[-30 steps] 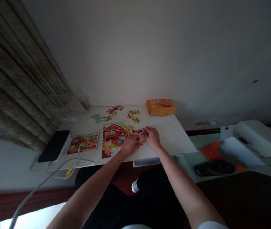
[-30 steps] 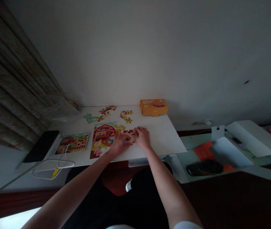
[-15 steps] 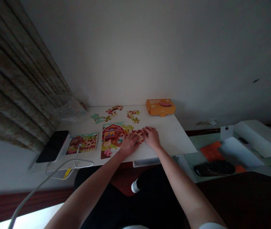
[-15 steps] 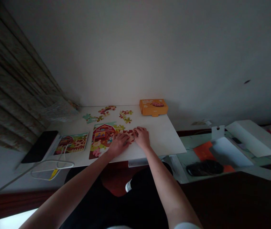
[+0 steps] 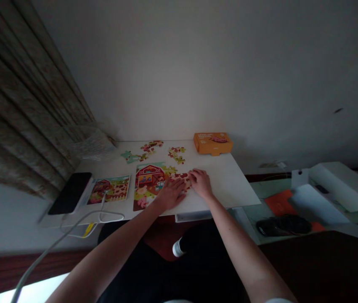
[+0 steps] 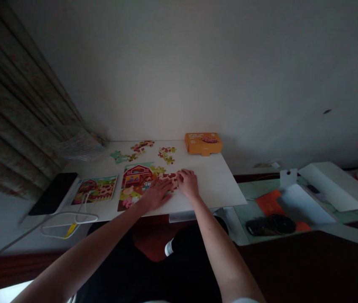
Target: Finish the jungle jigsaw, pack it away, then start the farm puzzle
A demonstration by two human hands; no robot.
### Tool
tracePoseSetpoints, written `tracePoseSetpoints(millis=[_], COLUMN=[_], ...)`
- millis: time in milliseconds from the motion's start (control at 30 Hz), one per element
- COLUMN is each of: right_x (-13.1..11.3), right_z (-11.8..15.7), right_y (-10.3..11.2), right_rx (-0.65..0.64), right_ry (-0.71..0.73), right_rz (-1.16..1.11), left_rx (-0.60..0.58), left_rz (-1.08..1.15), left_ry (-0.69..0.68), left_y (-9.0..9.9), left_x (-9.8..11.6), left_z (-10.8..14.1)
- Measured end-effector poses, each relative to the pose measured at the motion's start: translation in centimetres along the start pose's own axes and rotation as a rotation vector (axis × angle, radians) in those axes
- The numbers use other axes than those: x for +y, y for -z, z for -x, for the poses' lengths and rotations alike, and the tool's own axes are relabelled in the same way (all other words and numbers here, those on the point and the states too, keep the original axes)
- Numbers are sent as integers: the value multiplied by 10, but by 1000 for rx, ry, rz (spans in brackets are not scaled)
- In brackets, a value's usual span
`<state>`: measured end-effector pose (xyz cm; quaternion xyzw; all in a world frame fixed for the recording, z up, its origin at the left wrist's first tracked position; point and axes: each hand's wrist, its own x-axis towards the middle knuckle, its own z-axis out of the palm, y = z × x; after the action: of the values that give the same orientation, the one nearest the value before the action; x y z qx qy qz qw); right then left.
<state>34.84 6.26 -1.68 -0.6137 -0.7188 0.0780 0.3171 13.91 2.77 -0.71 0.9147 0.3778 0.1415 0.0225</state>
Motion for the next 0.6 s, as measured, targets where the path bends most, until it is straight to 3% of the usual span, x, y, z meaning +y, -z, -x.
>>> tracePoseSetpoints(millis=[200, 467, 600], right_x=[9, 9, 10], right_z=[-1, 0, 0], right_y=[-4, -3, -2], right_rx=[88, 67, 33], right_ry=[8, 16, -4], right_rz=[-129, -138, -119], left_rx=[-54, 25, -7], left_rz=[-20, -33, -9], left_ry=[-20, 134, 134], left_y=[7, 43, 47], left_x=[3, -61, -71], left_z=[22, 85, 103])
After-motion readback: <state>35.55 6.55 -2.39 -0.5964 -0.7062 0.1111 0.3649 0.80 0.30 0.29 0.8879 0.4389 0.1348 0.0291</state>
